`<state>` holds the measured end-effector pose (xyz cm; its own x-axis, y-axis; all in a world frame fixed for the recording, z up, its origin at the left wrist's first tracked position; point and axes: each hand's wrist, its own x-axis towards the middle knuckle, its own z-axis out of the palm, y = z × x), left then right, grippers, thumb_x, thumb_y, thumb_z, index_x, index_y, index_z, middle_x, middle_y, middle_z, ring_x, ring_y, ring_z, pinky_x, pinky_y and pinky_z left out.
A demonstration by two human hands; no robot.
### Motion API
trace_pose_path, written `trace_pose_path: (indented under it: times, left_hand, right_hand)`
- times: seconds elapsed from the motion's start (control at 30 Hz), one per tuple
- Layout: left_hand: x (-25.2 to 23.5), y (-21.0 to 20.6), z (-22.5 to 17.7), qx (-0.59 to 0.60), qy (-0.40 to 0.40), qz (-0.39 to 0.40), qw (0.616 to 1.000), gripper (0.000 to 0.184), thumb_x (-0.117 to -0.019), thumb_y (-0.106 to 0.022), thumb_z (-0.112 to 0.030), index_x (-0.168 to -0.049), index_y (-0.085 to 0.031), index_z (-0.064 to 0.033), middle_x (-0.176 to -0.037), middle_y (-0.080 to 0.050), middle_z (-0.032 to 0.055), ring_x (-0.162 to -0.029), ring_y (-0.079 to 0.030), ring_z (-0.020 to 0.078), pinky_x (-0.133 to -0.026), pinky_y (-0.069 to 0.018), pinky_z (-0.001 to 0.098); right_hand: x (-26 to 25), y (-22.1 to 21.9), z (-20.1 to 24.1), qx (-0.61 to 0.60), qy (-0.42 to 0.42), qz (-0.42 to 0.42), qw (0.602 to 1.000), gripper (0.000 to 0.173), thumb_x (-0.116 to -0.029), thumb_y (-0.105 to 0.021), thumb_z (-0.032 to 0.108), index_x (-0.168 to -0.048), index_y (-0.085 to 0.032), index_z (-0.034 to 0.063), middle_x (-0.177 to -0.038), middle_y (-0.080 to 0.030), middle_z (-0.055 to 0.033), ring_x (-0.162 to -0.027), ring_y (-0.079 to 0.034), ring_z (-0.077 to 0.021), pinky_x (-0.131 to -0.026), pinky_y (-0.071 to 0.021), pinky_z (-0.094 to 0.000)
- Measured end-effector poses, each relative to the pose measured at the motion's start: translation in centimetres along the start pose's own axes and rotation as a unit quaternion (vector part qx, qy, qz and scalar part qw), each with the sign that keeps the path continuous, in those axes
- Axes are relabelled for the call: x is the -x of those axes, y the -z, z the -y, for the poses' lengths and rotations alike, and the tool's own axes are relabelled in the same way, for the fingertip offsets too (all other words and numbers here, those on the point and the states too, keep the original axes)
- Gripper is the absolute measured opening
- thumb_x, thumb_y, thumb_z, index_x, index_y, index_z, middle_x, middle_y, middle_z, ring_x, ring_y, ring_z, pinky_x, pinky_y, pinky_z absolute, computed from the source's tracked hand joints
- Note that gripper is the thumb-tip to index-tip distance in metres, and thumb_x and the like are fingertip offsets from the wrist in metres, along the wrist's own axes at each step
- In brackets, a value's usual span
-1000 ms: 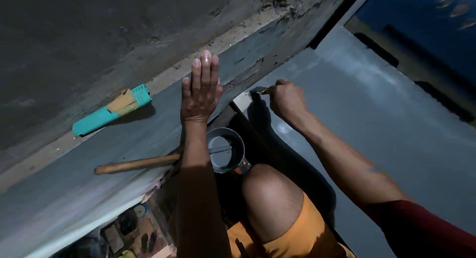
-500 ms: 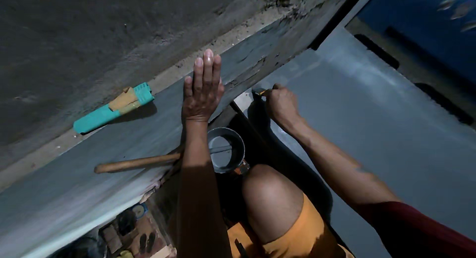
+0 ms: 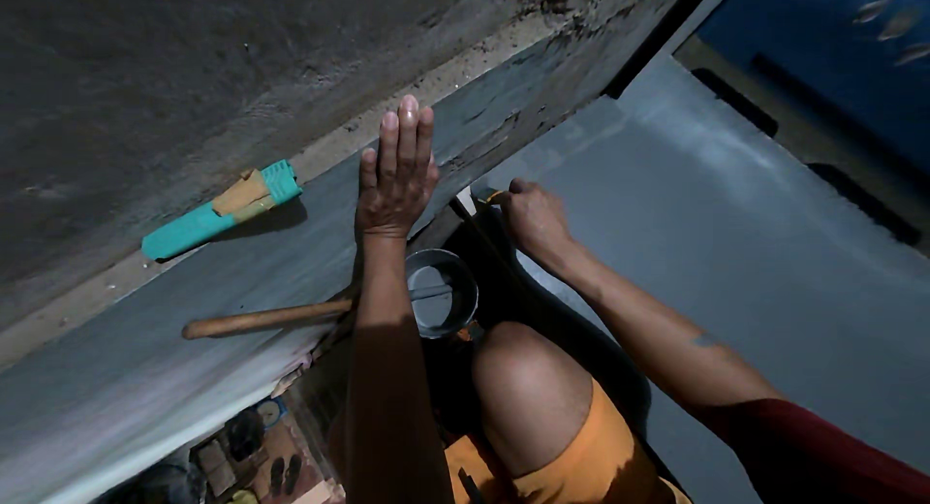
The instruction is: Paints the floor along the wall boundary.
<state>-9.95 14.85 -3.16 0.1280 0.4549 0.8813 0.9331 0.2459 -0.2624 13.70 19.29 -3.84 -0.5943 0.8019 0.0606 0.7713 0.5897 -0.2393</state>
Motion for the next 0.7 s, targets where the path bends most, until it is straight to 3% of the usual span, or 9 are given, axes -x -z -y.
trace_pose_path:
  times: [0.17, 0.37, 0.53, 0.7]
  left_hand:
    - [0.1, -0.1, 0.1, 0.001, -0.001, 0.006, 1.0, 0.066, -0.1067, -0.042, -0.034, -0.164, -0.02, -0.0107, -0.173, -0.012, 0.0075, -0.159, -0.002, 0.0216, -0.125, 0.0031, 0.0471]
    - [0.0, 0.0, 0.0, -0.006, -0.001, 0.008, 1.0, 0.066, -0.1066, -0.043, -0.033, -0.165, -0.02, -0.0103, -0.173, -0.011, 0.0074, -0.159, -0.004, 0.0219, -0.125, 0.0001, 0.048]
    - [0.0, 0.1, 0.1, -0.005, -0.005, 0.006, 1.0, 0.063, -0.1073, -0.042, -0.031, -0.164, -0.023, -0.01, -0.172, -0.016, 0.009, -0.159, -0.007, 0.0229, -0.125, 0.0001, 0.0469]
    - [0.0, 0.1, 0.0, -0.004, -0.005, 0.016, 1.0, 0.066, -0.1074, -0.042, -0.032, -0.165, -0.019, -0.0101, -0.173, -0.01, 0.0076, -0.159, -0.002, 0.0223, -0.125, 0.0011, 0.0484]
  right_hand:
    - [0.4, 3.1, 0.0, -0.001, -0.014, 0.043, 0.999, 0.007, -0.0906, -0.07, 0.01, -0.091, -0.077, 0.0103, -0.099, -0.07, -0.017, -0.088, -0.069, -0.041, -0.065, -0.0553, -0.0631]
    - [-1.4, 2.4, -1.8, 0.01, -0.035, 0.031, 0.999, 0.018, -0.0979, -0.062, 0.012, -0.105, -0.079, 0.0141, -0.108, -0.07, -0.0169, -0.099, -0.069, -0.0403, -0.076, -0.0567, -0.0622]
    - [-0.3, 4.8, -1.2, 0.06, -0.047, 0.103, 0.992, 0.011, -0.0938, -0.067, 0.011, -0.094, -0.078, 0.0084, -0.101, -0.071, -0.0178, -0.093, -0.069, -0.0423, -0.07, -0.0544, -0.0649]
    - [-1.0, 3.5, -1.8, 0.026, -0.008, 0.044, 0.999, 0.017, -0.0968, -0.064, 0.008, -0.103, -0.079, 0.0134, -0.104, -0.07, -0.0174, -0.098, -0.069, -0.0412, -0.075, -0.0565, -0.0616]
